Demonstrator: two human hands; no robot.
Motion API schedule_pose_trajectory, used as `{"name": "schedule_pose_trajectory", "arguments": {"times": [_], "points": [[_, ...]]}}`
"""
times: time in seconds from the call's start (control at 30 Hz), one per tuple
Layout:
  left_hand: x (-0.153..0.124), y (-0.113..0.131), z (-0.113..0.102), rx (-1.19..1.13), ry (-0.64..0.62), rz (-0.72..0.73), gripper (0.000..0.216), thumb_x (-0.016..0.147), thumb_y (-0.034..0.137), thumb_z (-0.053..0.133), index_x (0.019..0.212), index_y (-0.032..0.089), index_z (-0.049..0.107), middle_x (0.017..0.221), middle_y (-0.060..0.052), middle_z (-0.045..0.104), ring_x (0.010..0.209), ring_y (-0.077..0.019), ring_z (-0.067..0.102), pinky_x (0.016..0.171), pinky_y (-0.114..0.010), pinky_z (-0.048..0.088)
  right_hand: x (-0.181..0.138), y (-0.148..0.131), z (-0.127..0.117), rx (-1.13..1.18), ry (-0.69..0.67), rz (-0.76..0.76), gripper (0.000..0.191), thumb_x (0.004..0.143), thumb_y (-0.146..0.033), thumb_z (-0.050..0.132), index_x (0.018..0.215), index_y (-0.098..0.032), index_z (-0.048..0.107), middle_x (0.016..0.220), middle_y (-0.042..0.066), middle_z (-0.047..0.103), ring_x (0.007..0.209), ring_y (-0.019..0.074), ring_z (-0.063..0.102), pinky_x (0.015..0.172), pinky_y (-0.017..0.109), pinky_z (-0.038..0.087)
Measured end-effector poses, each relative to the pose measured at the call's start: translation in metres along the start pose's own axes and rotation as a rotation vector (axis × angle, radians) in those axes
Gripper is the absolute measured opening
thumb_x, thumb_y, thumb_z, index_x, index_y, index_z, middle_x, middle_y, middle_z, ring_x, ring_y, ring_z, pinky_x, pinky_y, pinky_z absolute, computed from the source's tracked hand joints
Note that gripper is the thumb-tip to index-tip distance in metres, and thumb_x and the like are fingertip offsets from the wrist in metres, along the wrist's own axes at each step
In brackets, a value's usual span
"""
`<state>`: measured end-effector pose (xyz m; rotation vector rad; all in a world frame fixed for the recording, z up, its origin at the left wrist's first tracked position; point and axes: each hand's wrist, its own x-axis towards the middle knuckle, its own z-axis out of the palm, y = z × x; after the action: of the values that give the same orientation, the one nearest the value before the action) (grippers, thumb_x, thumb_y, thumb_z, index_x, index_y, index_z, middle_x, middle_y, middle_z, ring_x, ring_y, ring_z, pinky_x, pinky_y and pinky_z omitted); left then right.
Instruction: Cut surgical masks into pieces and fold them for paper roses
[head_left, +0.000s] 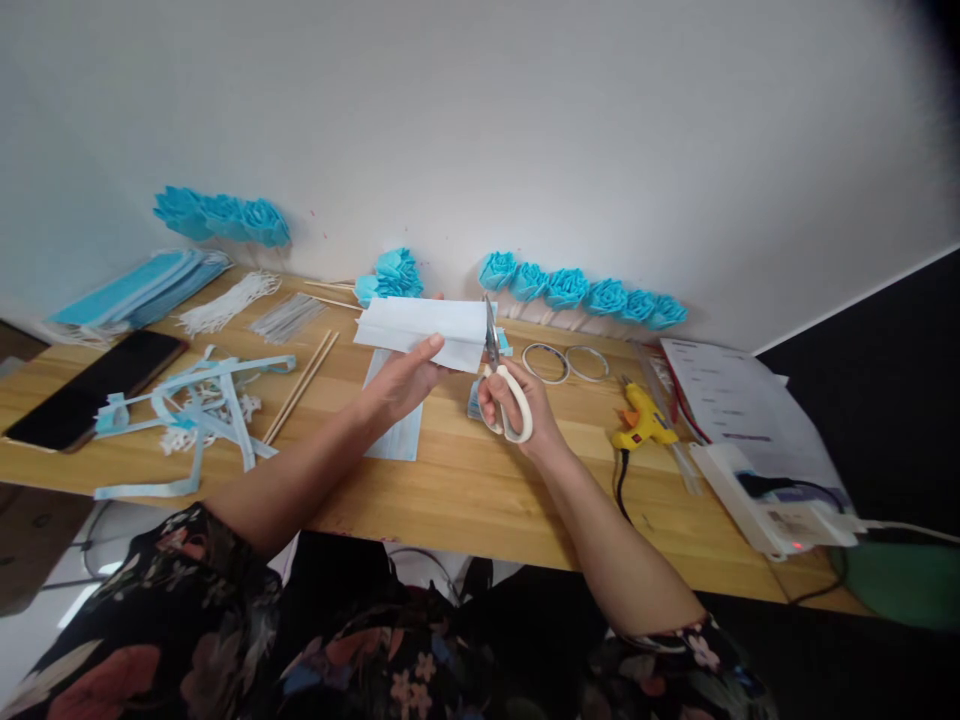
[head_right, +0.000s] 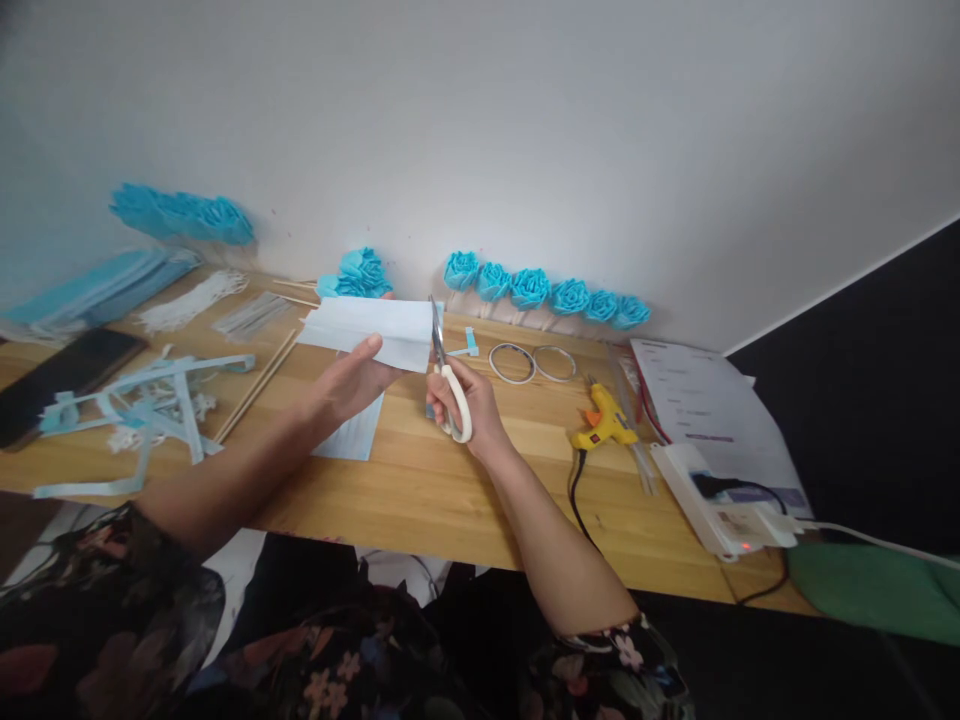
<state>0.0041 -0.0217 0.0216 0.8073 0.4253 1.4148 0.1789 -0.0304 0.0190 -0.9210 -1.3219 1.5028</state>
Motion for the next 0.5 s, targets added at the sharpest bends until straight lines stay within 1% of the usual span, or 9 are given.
{"name": "schedule_pose_trajectory", "arguments": {"times": [0.07,0.13,0.23,0.37,0.43,0.5], "points": [[0.0012,0.0018,0.0012,-0.020,0.090,0.033,0.056,0.077,0.038,0.082,0.129,0.027,0.064,0.130,-0.006,0.070,0.133,-0.0309,0.056,0.105,-0.046,0.050,-0.0003,0.0014,0.0008,-0.005,-0.009,0.018,0.055,0.072,-0.061,0.079,0.105,-0.019,0.064,0.060,-0.007,0.059,0.040,0.0059,0.046,0.035,0.019,0.034],[0.0030,0.0034,0.0014,-0.023,0.168,0.032,0.049,0.078,0.035,0.080,0.124,0.023,0.066,0.129,-0.007,0.070,0.131,-0.0302,0.058,0.104,-0.044,0.050,-0.0007,0.0031,0.0011,-0.010,-0.019,0.036,0.058,0.073,-0.059,0.079,0.113,-0.019,0.064,0.060,-0.007,0.059,0.041,0.0060,0.046,0.036,0.019,0.034],[0.0048,0.0031,0.0005,-0.004,0.239,0.008,0.042,0.075,0.030,0.082,0.113,0.017,0.068,0.121,-0.010,0.074,0.125,-0.0308,0.062,0.101,-0.042,0.052,-0.0012,0.0050,0.0010,-0.022,-0.032,0.047,0.059,0.073,-0.058,0.078,0.114,-0.018,0.064,0.061,-0.006,0.060,0.042,0.0060,0.047,0.037,0.019,0.034],[0.0038,-0.0003,0.0015,0.025,0.304,0.010,0.035,0.074,0.028,0.082,0.102,0.014,0.069,0.112,-0.010,0.076,0.119,-0.0299,0.065,0.097,-0.039,0.053,-0.0015,0.0047,0.0007,-0.041,-0.033,0.050,0.059,0.073,-0.062,0.077,0.111,-0.018,0.065,0.063,-0.005,0.060,0.043,0.0061,0.048,0.039,0.020,0.036],[0.0026,-0.0015,0.0036,0.035,0.322,0.029,0.034,0.075,0.027,0.081,0.103,0.014,0.069,0.111,-0.010,0.076,0.117,-0.0288,0.066,0.097,-0.038,0.053,-0.0012,0.0041,0.0004,-0.052,-0.041,0.040,0.059,0.074,-0.064,0.077,0.111,-0.019,0.064,0.064,-0.005,0.061,0.044,0.0067,0.050,0.040,0.020,0.037],[0.0017,-0.0023,0.0060,0.040,0.323,0.049,0.037,0.075,0.027,0.081,0.108,0.015,0.069,0.111,-0.009,0.077,0.118,-0.0284,0.066,0.099,-0.039,0.053,-0.0006,0.0039,0.0001,-0.064,-0.055,0.014,0.061,0.074,-0.067,0.075,0.111,-0.020,0.062,0.066,-0.005,0.062,0.046,0.0076,0.052,0.041,0.020,0.040]]}}
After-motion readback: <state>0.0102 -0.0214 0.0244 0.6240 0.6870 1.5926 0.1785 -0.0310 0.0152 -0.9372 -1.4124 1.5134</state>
